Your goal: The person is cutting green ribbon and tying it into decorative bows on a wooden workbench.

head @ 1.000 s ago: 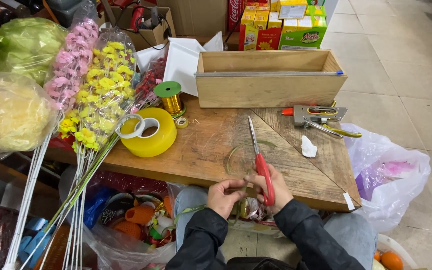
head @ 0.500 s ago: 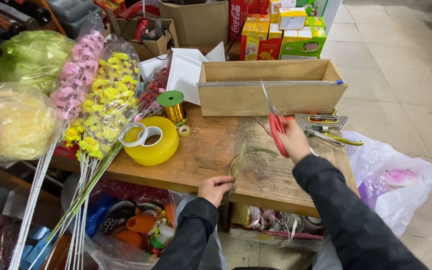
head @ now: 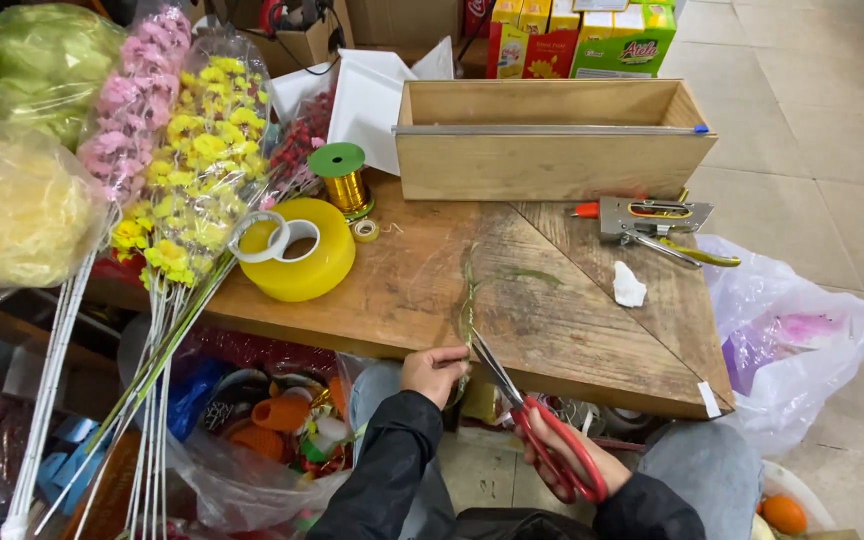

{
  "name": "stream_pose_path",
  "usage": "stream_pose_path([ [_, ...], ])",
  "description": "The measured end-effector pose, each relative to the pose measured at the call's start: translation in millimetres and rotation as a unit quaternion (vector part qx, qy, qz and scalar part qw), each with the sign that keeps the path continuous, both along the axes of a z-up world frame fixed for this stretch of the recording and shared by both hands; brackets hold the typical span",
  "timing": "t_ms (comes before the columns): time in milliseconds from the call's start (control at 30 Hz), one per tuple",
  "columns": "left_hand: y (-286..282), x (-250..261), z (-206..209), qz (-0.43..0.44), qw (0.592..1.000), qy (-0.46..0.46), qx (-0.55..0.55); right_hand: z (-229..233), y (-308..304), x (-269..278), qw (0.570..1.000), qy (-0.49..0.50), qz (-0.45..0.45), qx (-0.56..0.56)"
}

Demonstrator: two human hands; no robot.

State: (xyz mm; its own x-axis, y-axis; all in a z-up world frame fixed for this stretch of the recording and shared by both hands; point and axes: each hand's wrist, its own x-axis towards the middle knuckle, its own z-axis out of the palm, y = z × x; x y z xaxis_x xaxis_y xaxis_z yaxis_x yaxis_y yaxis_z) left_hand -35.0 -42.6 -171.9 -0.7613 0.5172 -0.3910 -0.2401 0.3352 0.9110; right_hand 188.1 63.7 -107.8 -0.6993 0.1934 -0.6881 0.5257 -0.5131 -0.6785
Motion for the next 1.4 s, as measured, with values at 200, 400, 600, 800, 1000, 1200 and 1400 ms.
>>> stream_pose_path([
  [200,0,5,6,0.008,1.000,0.004,-0.007,-2,5,-26,1.000,0.009,0.020,-0.015],
  [400,5,2,-7,0.008,1.000,0.015,0.012,-7,4,-30,0.998,0.057,0.001,0.010],
  [600,10,4,-3,0.055,0.989,-0.079,0.110,-11,12,-31,0.999,0.051,0.006,0.001],
  [800,8,2,-7,0.049,0.991,-0.056,0.107,-19,14,-43,0.996,0.064,0.027,-0.058],
  [1000,4,10,7,0.043,0.997,-0.030,0.062,-5,6,-41,0.999,0.040,0.021,-0.016],
  [1200,1,17,22,0.045,0.998,-0.022,0.047,-2,3,-37,0.999,0.040,0.017,-0.030],
  [1400,4,20,11,0.038,0.998,-0.014,0.052,-18,2,-37,0.997,0.071,-0.001,-0.038],
])
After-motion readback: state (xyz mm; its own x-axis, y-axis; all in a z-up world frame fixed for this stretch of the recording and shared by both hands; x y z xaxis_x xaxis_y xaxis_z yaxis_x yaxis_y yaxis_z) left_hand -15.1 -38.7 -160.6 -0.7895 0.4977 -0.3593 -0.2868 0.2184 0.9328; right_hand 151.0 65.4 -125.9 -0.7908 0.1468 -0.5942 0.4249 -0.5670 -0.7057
